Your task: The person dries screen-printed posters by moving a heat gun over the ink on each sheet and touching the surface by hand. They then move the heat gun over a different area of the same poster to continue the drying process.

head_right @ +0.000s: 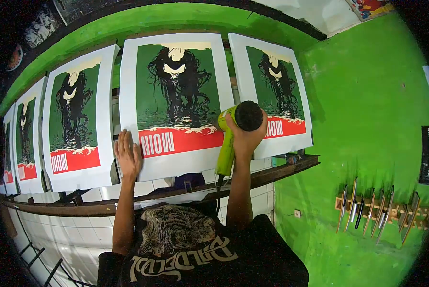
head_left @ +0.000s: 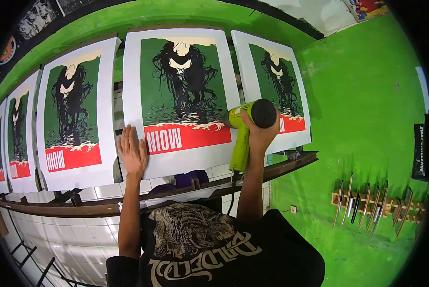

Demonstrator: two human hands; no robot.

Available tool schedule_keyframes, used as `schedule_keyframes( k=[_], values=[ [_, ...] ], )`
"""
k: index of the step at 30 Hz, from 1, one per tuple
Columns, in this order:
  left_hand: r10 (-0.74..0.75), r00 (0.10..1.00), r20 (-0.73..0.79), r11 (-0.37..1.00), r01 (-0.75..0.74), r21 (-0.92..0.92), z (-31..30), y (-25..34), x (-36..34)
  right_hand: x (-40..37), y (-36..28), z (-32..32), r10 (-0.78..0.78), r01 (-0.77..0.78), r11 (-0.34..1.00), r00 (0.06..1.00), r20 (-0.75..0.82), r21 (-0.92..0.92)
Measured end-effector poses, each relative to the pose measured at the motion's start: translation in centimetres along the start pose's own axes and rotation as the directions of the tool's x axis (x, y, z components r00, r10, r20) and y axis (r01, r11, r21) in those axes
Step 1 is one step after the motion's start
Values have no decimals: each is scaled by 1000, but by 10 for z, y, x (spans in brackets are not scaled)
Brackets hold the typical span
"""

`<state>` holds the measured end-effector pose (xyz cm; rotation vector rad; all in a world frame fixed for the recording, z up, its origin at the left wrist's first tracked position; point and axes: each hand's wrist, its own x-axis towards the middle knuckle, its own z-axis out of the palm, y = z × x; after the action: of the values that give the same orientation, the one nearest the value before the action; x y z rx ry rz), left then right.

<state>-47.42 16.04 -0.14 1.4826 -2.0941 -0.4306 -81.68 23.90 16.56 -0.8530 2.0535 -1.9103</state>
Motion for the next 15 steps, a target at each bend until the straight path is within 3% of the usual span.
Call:
schedule_keyframes(
  k=[2, 5, 7, 8, 10, 13, 15],
  values=[
    [5, 1000, -7, 1000, -5, 2, 0, 0, 0, 5, 2, -3, -29, 29, 1000, 1000, 3, -7],
    [-2, 1000, -1, 1000, 2, 7, 0, 0, 0, 9, -2, -7, 84, -86, 993, 996, 27, 79],
    [5, 1000, -2, 1000, -5, 6, 0, -1, -1, 9, 3, -2, -108, 95, 984, 991, -77, -149],
    [8, 1000, -6, 1000, -8, 5, 0, -1, -1, 10, 2, -4, -109, 96, 984, 991, -79, -148],
    [7, 1000, -6, 1000, -7, 6, 1, -1, 0, 14, -4, -9, 61, -58, 995, 997, -39, 81],
    [6, 1000, -1, 1000, -6, 10, 0, -2, -1, 16, 2, -9, -48, 47, 998, 998, -47, -31],
    [7, 1000, 0, 1000, -7, 10, 0, -1, 0, 17, 2, -12, -7, 7, 1000, 999, -41, 8]
  ],
)
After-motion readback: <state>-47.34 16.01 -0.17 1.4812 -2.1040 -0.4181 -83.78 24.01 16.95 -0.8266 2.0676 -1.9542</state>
